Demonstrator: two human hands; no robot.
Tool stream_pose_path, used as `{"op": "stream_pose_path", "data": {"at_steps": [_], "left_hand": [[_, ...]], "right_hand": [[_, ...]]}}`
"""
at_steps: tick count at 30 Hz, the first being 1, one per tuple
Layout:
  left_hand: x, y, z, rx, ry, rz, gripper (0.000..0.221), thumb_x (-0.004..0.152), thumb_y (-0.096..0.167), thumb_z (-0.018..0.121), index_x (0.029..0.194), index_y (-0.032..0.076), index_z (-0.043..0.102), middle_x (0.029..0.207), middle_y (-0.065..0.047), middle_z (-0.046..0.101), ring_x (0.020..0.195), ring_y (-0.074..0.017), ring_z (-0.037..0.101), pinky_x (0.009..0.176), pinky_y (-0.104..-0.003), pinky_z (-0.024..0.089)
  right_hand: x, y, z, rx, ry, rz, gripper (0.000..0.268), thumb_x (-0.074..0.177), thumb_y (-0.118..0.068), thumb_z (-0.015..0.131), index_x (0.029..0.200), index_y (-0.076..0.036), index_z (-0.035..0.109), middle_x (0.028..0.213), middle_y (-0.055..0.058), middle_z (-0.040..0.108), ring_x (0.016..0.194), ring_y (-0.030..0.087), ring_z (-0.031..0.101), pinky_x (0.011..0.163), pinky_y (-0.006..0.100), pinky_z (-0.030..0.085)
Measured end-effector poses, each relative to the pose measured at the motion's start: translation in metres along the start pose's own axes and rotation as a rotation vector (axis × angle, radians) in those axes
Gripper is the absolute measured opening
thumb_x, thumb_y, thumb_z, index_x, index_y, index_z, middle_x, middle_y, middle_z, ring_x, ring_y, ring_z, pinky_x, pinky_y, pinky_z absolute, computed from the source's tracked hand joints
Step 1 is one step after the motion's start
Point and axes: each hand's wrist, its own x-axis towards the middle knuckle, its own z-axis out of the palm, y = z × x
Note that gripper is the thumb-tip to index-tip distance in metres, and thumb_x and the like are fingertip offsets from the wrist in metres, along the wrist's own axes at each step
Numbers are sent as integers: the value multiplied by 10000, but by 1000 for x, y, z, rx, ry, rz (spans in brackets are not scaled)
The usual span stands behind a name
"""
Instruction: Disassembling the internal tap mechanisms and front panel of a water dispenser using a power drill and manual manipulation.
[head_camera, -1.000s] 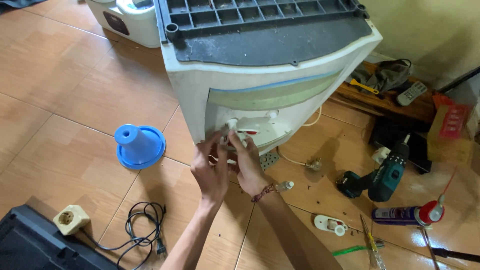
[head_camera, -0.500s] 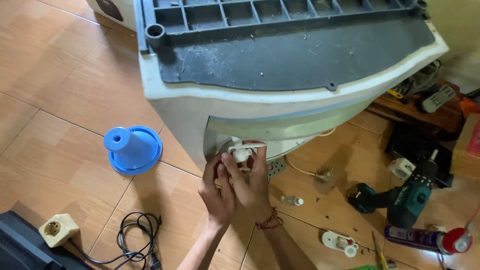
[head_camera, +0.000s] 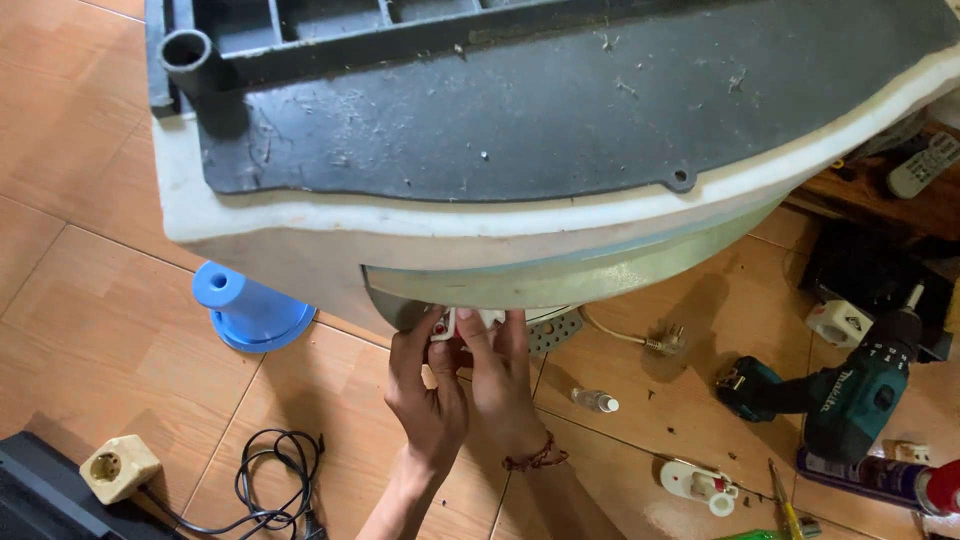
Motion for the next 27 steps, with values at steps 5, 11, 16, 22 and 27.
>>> {"op": "stream_pose_path", "data": {"at_steps": [5,11,16,22,27], "left_hand": [[0,8,2,-52,-8,-113,292,1013,27,460,1232,-19,648,789,-63,692,602,-113,559,516,-251,452],[-27,-33,13,-196,-224,-270,212,893,14,533,1054,45,667,783,-56,712,646,-128,577,570,-258,486],[-11,-22,3,-182,-240,-339,175,974,193,586,865,122,703,631,-66,686,544,-148,622,523,-315,571],[15,11,-17,-122,42,-1,345,910,62,652,1254,59,670,681,-58,644,502,-147,557,527,-273,522],[37,45,-27,-41,-70,135,294,944,146,709,1231,99,744,687,-61,692,485,-166,573,504,-287,521]], "right_hand": [[0,-13,-2,-445,-101,-195,242,993,-162,630,1138,-29,488,806,-3,533,637,79,464,543,241,384],[-4,-49,4,-1078,-127,-405,197,903,-99,617,1057,1,544,730,91,578,518,212,525,496,375,441],[-2,-40,5,-1175,-92,-313,405,973,-151,601,1371,-89,557,1135,209,647,936,428,685,735,548,576],[-7,-48,4,-464,74,214,658,879,-401,724,1386,-91,440,1255,194,499,911,329,587,669,460,488],[-16,-64,13,-227,132,556,720,968,-622,449,1337,-5,402,1127,180,452,676,205,527,417,283,349]]}}
